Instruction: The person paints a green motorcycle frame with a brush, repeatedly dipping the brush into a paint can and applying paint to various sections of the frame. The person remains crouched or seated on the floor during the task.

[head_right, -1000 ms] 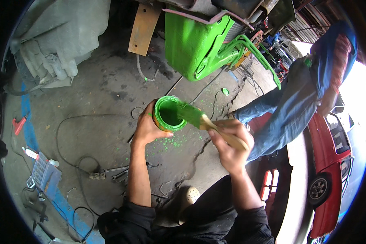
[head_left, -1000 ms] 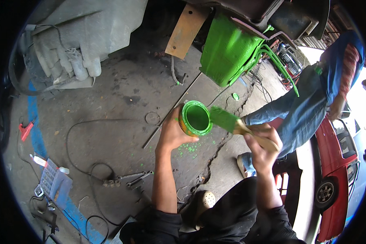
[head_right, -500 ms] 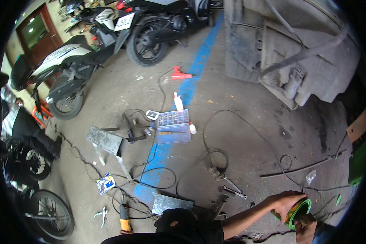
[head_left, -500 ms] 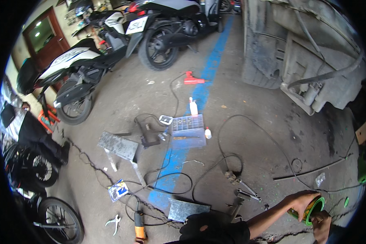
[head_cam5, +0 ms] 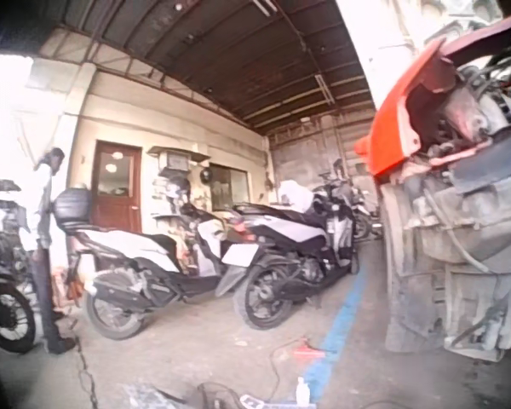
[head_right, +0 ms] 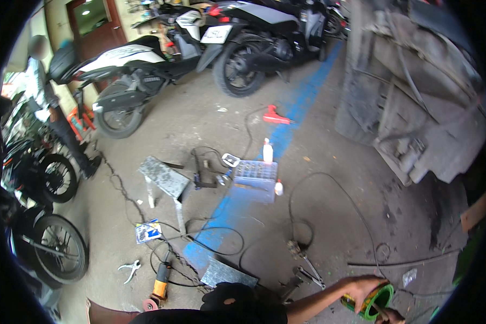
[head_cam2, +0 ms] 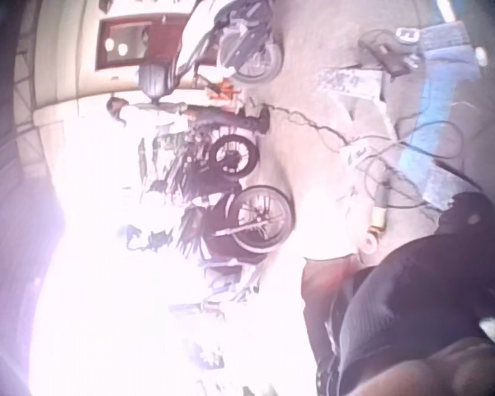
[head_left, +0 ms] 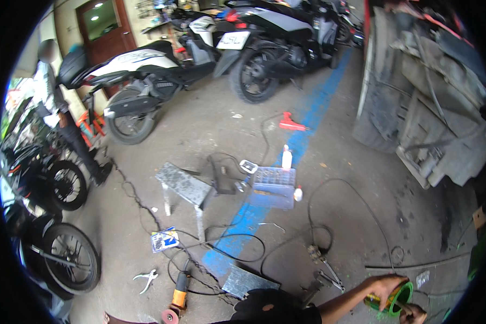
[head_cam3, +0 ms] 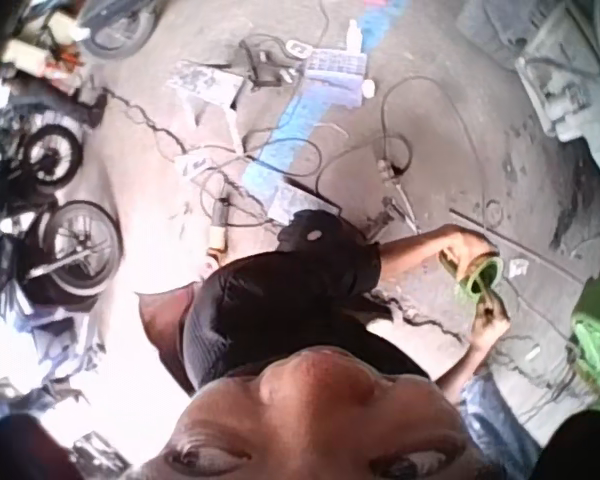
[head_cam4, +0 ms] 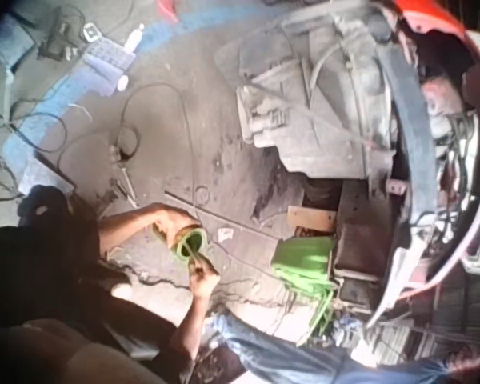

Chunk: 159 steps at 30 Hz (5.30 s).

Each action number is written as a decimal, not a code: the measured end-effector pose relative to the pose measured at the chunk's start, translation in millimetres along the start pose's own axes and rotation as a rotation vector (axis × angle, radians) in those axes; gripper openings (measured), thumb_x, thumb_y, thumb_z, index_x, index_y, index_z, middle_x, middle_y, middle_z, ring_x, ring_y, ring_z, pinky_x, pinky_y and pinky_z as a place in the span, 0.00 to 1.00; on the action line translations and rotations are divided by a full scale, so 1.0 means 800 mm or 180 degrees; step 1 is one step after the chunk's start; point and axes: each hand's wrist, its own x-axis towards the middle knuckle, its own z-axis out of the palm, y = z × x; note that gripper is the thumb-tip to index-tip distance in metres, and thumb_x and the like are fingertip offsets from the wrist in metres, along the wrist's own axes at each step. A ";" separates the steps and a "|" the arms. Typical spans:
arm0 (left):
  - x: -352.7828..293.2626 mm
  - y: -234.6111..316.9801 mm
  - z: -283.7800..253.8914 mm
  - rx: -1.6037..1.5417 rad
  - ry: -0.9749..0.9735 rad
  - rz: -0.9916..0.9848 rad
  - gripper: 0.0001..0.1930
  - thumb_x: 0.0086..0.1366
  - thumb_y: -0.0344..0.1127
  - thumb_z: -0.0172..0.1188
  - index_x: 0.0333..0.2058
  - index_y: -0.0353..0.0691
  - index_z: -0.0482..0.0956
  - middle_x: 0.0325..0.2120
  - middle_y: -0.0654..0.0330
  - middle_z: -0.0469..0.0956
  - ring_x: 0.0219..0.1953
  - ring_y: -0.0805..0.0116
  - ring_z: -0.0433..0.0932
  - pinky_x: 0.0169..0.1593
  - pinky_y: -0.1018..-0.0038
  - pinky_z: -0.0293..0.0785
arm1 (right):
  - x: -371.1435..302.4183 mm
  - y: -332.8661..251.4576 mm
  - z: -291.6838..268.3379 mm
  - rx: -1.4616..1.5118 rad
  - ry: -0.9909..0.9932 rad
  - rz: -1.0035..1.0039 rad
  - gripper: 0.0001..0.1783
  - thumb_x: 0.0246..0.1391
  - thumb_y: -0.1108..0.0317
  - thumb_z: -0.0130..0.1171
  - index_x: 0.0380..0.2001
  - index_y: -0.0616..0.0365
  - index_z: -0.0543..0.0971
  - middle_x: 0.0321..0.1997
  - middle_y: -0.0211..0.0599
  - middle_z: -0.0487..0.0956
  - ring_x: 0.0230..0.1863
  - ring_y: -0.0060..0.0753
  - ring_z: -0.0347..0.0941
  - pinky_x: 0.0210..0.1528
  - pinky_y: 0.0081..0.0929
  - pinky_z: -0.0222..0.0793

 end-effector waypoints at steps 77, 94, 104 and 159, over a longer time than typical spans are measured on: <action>-0.001 0.086 -0.040 0.1000 0.1500 0.1102 0.65 0.26 0.44 0.85 0.64 0.35 0.53 0.62 0.48 0.63 0.61 0.55 0.67 0.66 0.60 0.63 | 0.051 -0.025 -0.015 -0.1085 0.0170 0.0009 0.03 0.41 0.67 0.60 0.19 0.50 0.80 0.19 0.35 0.79 0.24 0.39 0.80 0.34 0.37 0.73; 0.012 0.089 -0.031 0.1849 0.1329 0.1315 0.55 0.32 0.39 0.81 0.61 0.40 0.60 0.59 0.49 0.68 0.62 0.46 0.67 0.64 0.52 0.62 | 0.063 0.011 0.019 0.1573 0.0961 0.2118 0.10 0.42 0.71 0.59 0.29 0.62 0.84 0.29 0.45 0.84 0.35 0.42 0.83 0.42 0.34 0.78; 0.008 0.084 -0.045 0.1879 0.2068 0.0362 0.56 0.28 0.39 0.81 0.61 0.40 0.62 0.54 0.49 0.72 0.55 0.49 0.73 0.57 0.58 0.71 | 0.040 0.053 -0.006 0.3575 0.1614 0.2405 0.12 0.55 0.69 0.51 0.38 0.63 0.79 0.31 0.40 0.81 0.19 0.19 0.60 0.22 0.20 0.54; 0.025 0.146 -0.048 0.0638 0.1486 -0.0143 0.50 0.25 0.34 0.82 0.54 0.38 0.69 0.48 0.52 0.78 0.51 0.52 0.77 0.55 0.62 0.74 | -0.005 0.028 -0.050 0.1356 0.0669 0.0105 0.14 0.45 0.70 0.72 0.36 0.62 0.81 0.45 0.48 0.83 0.48 0.44 0.80 0.45 0.35 0.77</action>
